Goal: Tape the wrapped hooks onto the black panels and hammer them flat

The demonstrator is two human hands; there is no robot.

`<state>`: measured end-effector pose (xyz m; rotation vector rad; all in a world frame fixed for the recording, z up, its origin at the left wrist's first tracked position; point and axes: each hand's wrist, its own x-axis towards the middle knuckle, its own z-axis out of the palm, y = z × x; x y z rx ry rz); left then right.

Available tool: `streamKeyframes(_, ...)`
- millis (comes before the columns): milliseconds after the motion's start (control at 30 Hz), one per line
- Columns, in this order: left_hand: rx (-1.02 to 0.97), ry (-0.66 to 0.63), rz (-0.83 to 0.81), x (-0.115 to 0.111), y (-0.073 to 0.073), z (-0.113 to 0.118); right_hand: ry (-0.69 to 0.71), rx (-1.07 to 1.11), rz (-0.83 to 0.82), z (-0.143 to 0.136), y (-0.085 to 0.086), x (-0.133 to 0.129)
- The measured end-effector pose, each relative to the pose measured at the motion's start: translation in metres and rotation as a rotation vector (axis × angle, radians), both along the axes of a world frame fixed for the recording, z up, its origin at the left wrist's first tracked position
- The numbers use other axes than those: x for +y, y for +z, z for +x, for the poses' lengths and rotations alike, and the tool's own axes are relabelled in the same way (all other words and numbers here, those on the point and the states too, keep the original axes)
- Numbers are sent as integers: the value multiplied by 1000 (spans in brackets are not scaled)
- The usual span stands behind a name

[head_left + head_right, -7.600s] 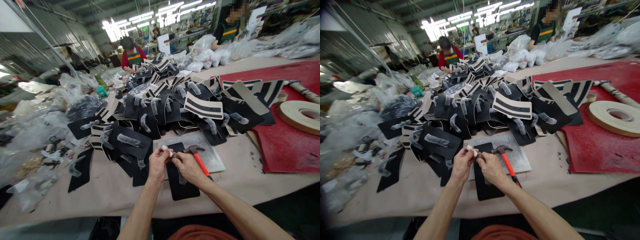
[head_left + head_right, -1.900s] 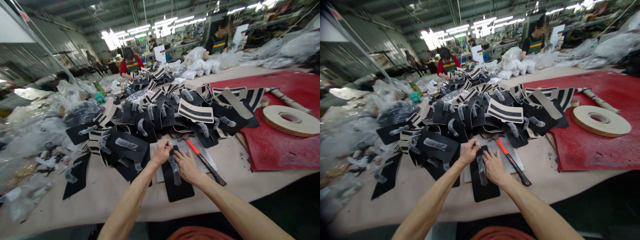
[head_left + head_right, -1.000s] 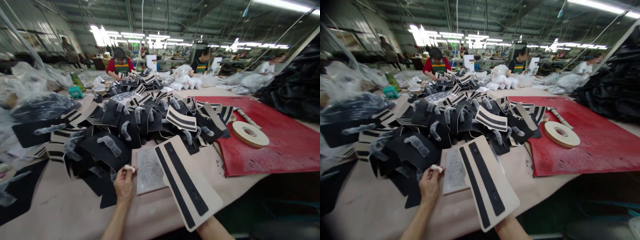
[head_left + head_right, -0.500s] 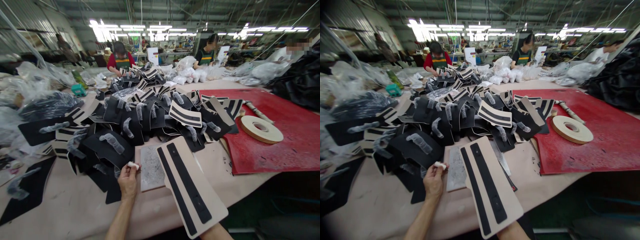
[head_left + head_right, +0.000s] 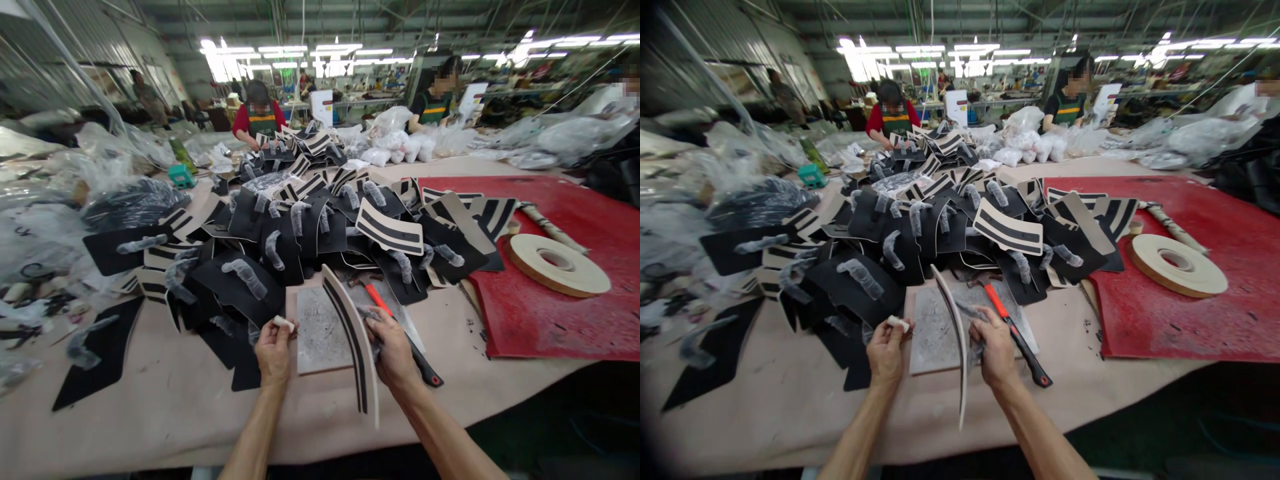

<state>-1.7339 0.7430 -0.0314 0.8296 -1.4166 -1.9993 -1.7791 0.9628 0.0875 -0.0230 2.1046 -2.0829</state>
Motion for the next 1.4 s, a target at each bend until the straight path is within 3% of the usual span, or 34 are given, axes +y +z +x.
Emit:
streamKeyframes(100, 10, -30, 18, 1, 4, 2, 43, 283, 479, -10, 10, -21)
streamKeyframes(200, 12, -59, 14, 2, 7, 4, 153, 442, 930, -16, 5, -51)
streamKeyframes(267, 12, -66, -4, 3, 7, 5, 234, 407, 1103, -16, -6, -69)
streamKeyframes(333, 11, -65, -18, 3, 7, 7, 266, 340, 1171, -16, -17, -79)
streamKeyframes(400, 16, -66, -21, 3, 6, 9, 252, 278, 1095, -16, -24, -78)
streamKeyframes(467, 20, -61, -17, 3, 6, 11, 269, 225, 917, -18, -25, -68)
streamKeyframes(533, 14, -53, -11, 3, 7, 12, 347, 196, 736, -18, -23, -53)
streamKeyframes(633, -1, -55, -13, 3, 12, 12, 469, 209, 622, -17, -25, -35)
streamKeyframes(800, 11, -105, -60, 1, 29, 6, 411, 192, 624, -16, -34, -37)
streamKeyframes(967, 7, -165, -100, 3, 40, 2, 455, 250, 719, -19, -33, -45)
streamKeyframes(1233, -18, -223, -99, 14, 39, 7, 473, 229, 598, -25, -36, -37)
streamKeyframes(1400, -26, -222, -69, 14, 34, 5, 532, 237, 633, -28, -31, -37)
